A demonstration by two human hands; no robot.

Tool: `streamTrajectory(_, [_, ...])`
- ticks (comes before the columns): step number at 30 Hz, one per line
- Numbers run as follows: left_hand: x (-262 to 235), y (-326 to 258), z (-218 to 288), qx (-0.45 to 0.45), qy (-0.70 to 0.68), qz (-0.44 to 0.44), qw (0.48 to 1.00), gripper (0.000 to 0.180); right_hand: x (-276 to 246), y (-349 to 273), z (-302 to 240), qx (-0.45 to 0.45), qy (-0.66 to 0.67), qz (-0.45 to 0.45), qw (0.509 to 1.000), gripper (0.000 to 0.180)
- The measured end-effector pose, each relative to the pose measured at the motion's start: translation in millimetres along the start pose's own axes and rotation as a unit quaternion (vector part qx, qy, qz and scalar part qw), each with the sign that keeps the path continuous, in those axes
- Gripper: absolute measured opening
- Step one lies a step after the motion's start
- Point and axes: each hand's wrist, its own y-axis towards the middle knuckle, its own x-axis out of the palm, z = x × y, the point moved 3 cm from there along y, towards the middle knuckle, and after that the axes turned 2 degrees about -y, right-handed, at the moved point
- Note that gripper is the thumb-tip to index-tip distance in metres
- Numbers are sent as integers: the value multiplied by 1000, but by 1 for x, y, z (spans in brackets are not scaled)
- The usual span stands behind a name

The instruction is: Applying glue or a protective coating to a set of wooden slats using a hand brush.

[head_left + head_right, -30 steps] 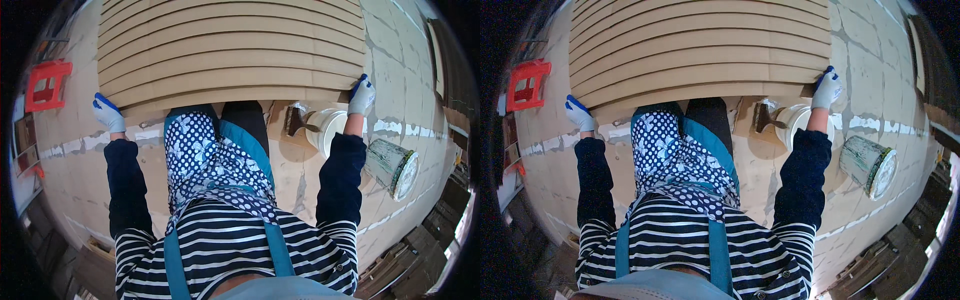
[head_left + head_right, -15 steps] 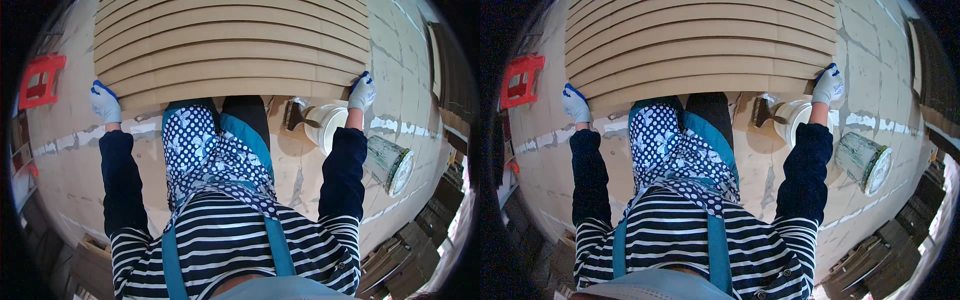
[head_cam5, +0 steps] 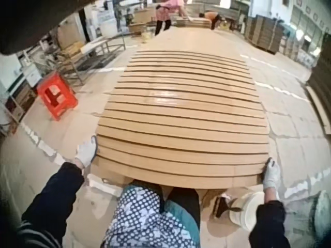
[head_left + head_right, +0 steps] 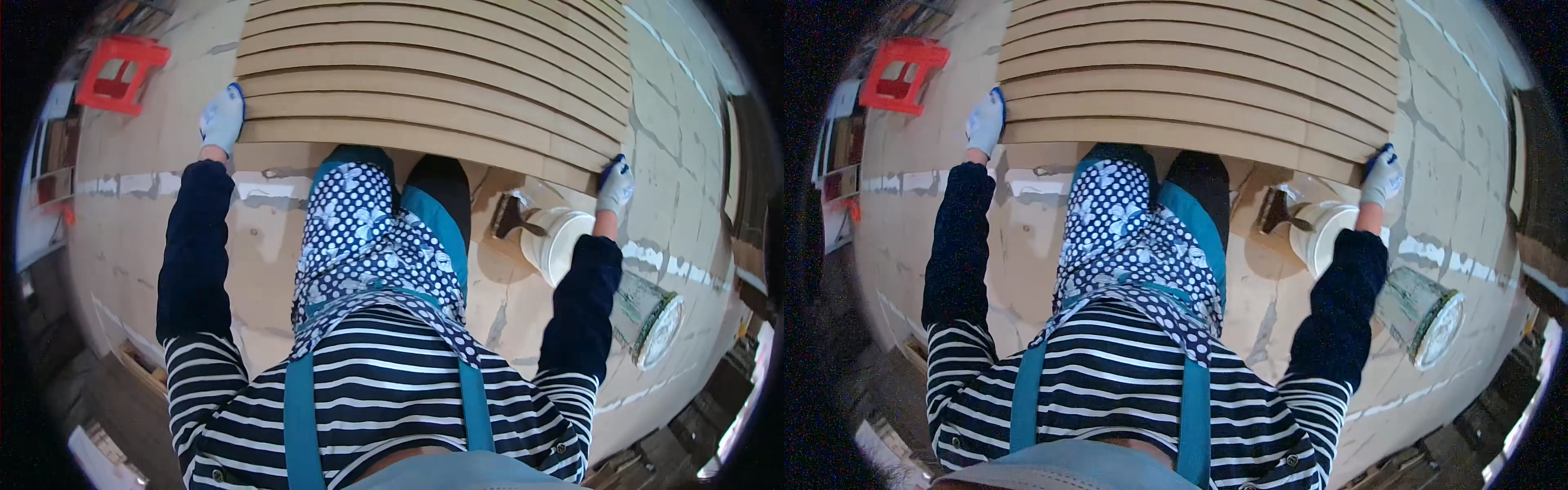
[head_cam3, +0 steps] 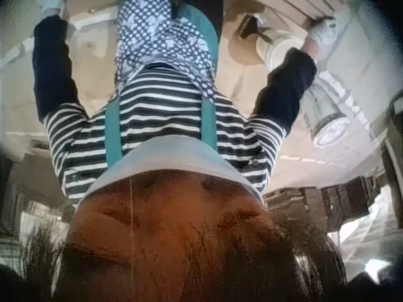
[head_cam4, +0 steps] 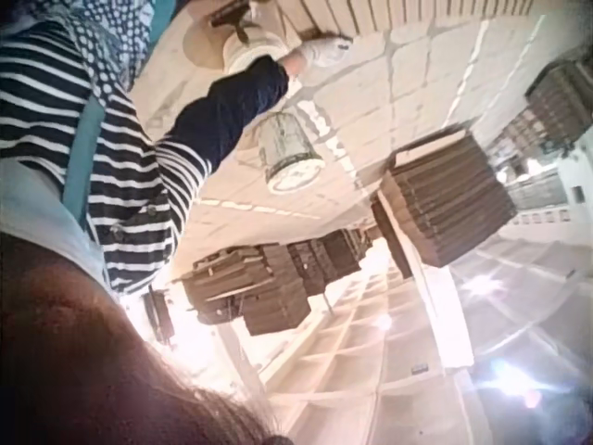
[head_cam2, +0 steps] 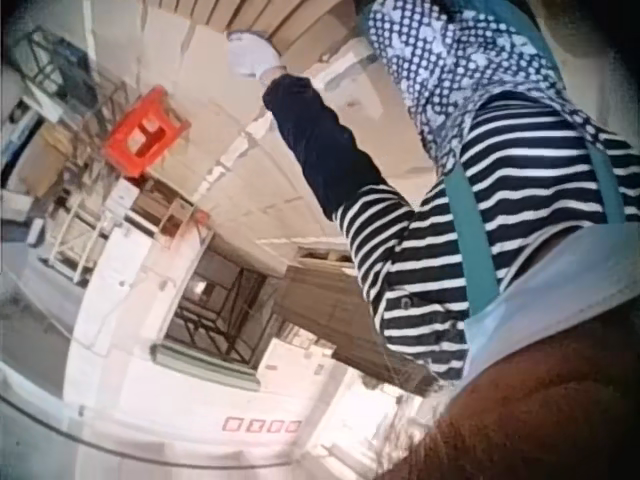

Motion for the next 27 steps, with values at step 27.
streamTrajectory(27, [28, -10, 3, -40, -305, 296, 904, 27, 4, -5, -64, 48, 43, 49, 997, 44])
